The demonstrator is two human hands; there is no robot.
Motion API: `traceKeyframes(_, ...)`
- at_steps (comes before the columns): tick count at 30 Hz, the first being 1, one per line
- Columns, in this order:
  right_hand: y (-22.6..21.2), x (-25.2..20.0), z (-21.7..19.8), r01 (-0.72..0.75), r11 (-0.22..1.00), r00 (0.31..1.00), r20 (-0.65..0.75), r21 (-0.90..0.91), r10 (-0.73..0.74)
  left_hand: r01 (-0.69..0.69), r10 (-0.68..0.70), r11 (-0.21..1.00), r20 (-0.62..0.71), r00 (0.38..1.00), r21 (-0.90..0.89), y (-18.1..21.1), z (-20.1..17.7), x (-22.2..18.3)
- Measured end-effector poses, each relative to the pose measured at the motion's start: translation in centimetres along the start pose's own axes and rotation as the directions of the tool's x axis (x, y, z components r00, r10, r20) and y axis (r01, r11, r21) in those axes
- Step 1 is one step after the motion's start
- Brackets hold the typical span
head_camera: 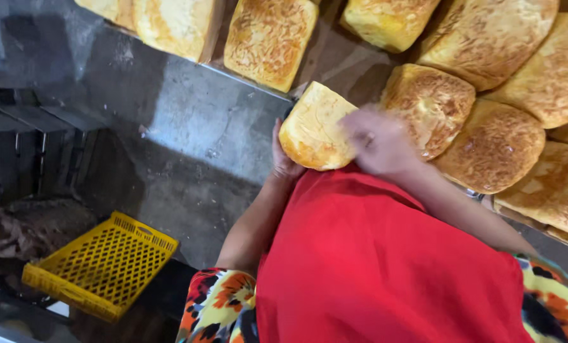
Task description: The person picks up loaves of bread from metal trays and rearranges them on the same trays, turning them over and aligning them one by one.
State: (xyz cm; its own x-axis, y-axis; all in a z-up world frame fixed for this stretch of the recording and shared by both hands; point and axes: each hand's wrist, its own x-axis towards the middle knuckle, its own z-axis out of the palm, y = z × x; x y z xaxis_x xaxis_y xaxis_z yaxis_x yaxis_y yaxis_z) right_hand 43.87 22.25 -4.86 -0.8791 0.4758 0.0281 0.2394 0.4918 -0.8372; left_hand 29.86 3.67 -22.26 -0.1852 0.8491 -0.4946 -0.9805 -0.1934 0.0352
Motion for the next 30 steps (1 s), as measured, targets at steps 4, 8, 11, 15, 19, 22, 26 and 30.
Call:
traceKeyframes(4, 4.1, 1.9, -3.3, -0.189, 0.978, 0.982, -0.008, 0.086, 0.19, -0.001, 0.001, 1.0, 0.016, 1.0, -0.012, 0.1, -1.5, 0.1)
traceKeyframes(8, 4.8, 3.0, -3.8, -0.208, 0.943, 0.973, 0.157, 0.259, 0.171, 0.014, -0.014, 1.0, -0.001, 1.0, -0.027, 0.4, -2.1, 0.4)
traceKeyframes(11, 3.2, 3.7, -3.9, -0.162, 0.949, 0.966, 0.238, 0.269, 0.097, 0.008, -0.008, 1.0, -0.038, 0.999, 0.009, 0.3, -1.2, 0.0)
traceKeyframes(15, 1.6, 3.7, -4.8, 0.087, 0.987, 0.973, 0.199, 0.137, -0.113, 0.053, -0.045, 0.985, -0.05, 0.998, 0.166, 1.1, 2.8, -2.2)
traceKeyframes(19, 3.2, 4.7, -5.6, -0.091, 0.985, 0.991, 0.113, 0.148, 0.075, 0.042, 0.04, 0.842, -0.14, 0.989, 0.538, 0.9, 6.7, -4.3)
traceKeyframes(22, 5.8, 7.1, -6.0, -0.425, 0.889, 0.885, 0.127, -0.173, 0.448, 0.108, -0.033, 0.835, -0.147, 0.989, 0.54, 1.5, 7.3, -2.4)
traceKeyframes(26, 9.1, 10.1, -5.1, -0.508, 0.826, 0.816, 0.169, -0.244, 0.552, 0.233, -0.056, 0.76, -0.295, 0.954, 0.607, 2.6, 6.8, 1.5)
traceKeyframes(30, 10.1, 10.2, -5.1, -0.506, 0.843, 0.824, 0.185, -0.184, 0.535, 0.301, -0.072, 0.761, -0.387, 0.919, 0.574, 2.4, 6.5, 2.4)
